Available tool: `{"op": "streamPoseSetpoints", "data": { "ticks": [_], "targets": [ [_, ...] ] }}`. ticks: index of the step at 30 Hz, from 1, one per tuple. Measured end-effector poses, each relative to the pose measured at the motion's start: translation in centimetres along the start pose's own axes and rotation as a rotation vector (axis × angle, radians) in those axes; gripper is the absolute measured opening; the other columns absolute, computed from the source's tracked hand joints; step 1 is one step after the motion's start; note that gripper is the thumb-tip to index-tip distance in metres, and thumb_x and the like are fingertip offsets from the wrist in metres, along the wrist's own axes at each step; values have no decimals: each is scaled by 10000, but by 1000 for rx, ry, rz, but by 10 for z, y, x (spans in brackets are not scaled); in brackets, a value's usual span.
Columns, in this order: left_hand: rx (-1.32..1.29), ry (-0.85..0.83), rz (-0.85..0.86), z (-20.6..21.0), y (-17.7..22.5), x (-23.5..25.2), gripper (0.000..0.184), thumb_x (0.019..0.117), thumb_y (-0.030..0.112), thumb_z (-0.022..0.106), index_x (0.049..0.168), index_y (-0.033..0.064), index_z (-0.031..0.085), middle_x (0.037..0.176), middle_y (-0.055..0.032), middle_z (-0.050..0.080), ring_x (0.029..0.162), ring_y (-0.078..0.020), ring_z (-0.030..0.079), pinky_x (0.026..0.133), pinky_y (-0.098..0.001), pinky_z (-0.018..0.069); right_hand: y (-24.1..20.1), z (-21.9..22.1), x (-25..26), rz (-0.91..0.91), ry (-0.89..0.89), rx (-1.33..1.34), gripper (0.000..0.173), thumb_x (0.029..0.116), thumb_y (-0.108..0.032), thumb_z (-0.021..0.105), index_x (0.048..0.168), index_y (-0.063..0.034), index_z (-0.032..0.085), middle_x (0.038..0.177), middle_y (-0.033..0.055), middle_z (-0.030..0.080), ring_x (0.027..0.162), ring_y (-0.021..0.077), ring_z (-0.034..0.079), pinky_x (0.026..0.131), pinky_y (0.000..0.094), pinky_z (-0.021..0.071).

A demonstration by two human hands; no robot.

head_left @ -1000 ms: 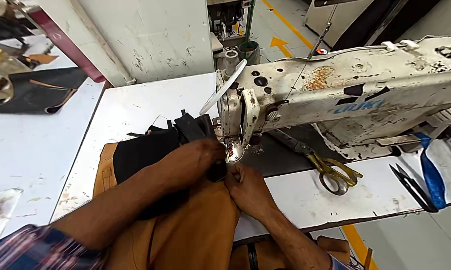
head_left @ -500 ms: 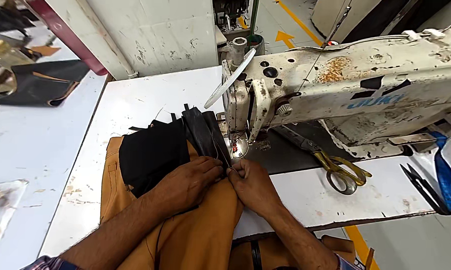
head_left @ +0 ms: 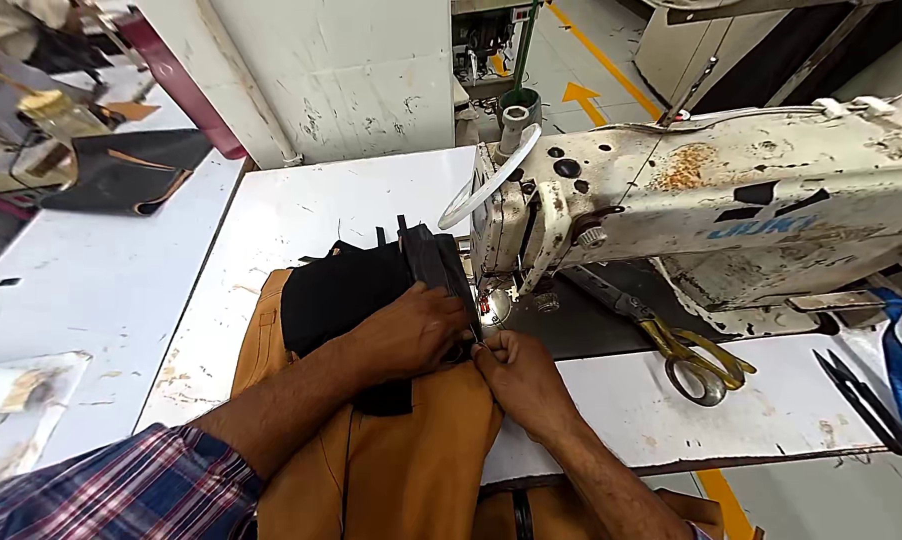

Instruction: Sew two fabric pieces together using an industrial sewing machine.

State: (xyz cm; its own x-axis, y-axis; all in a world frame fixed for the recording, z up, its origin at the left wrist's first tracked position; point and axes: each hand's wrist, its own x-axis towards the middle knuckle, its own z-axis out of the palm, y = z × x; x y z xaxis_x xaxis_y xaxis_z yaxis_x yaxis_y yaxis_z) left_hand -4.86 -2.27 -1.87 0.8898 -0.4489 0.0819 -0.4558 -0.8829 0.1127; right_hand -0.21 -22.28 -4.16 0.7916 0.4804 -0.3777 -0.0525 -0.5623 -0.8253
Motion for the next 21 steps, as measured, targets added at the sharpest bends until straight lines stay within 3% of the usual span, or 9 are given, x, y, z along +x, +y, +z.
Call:
{"op": "streamPoseSetpoints", "data": {
  "ticks": [2, 4, 5, 8, 10, 14, 16, 19, 21],
  "targets": [
    [125, -18, 5, -8, -4, 14, 246, 1001, 256, 518, 915, 110, 696, 905, -26, 666, 947, -225, 618, 846, -434, 448, -3, 1, -1, -10, 7, -29, 200, 1002, -279, 643, 911, -113, 709, 664, -15, 639, 609, 107, 606, 599, 329, 506],
    [165, -93, -24, -20, -11, 24, 164, 950, 209, 595, 913, 95, 707, 914, -45, 699, 998, -239, 647, 999, -485, 429, -6, 0, -3, -7, 4, -47, 198, 1002, -277, 637, 919, -109, 702, 679, -12, 632, 629, 113, 607, 620, 334, 509],
    [149, -163, -63, -26, -15, 28, 161, 961, 204, 611, 987, 84, 716, 988, -60, 715, 1048, -247, 657, 1040, -494, 432, -7, -1, -4, 0, -1, -53, 200, 1003, -279, 632, 927, -108, 703, 689, -11, 635, 640, 113, 612, 631, 337, 514],
    [72, -289, -69, -36, -26, 33, 270, 987, 191, 608, 1222, 88, 692, 1179, -102, 664, 1139, -281, 629, 1001, -485, 487, -10, -3, -5, 13, -26, -80, 215, 1014, -298, 606, 951, -114, 697, 728, -7, 638, 695, 121, 625, 678, 353, 515],
    [10, -288, -35, -36, -35, 32, 296, 986, 188, 611, 1258, 132, 712, 1231, -76, 646, 1155, -254, 618, 992, -461, 501, -10, -4, -5, 5, -40, -89, 222, 1019, -304, 594, 969, -113, 696, 754, -1, 646, 726, 127, 634, 704, 359, 522],
    [-48, -181, 9, -33, -45, 25, 139, 974, 198, 649, 1056, 140, 745, 1096, -9, 691, 1069, -198, 641, 945, -461, 511, -9, -4, -4, -21, -57, -91, 219, 1014, -276, 579, 1003, -96, 702, 805, 26, 656, 773, 147, 644, 735, 370, 530],
    [11, -135, 39, -32, -45, 25, 91, 970, 218, 654, 982, 159, 723, 1011, 16, 690, 1014, -198, 623, 884, -467, 459, -9, -4, -4, -22, -60, -95, 224, 1014, -277, 570, 1003, -98, 704, 802, 23, 652, 775, 146, 639, 735, 365, 524],
    [87, -133, 74, -32, -43, 28, 127, 996, 228, 613, 1015, 170, 725, 1008, 11, 719, 1118, -208, 651, 1120, -553, 386, -10, -5, -4, -14, -70, -94, 227, 1010, -282, 564, 1008, -102, 701, 811, 16, 646, 786, 145, 630, 750, 362, 513],
    [103, -134, 109, -30, -44, 32, 147, 1007, 236, 616, 1019, 165, 744, 977, 0, 722, 1078, -201, 667, 1133, -517, 399, -10, -5, -4, -17, -68, -97, 230, 1011, -280, 558, 1000, -93, 692, 817, 22, 637, 791, 147, 623, 753, 357, 508]
  ]
}}
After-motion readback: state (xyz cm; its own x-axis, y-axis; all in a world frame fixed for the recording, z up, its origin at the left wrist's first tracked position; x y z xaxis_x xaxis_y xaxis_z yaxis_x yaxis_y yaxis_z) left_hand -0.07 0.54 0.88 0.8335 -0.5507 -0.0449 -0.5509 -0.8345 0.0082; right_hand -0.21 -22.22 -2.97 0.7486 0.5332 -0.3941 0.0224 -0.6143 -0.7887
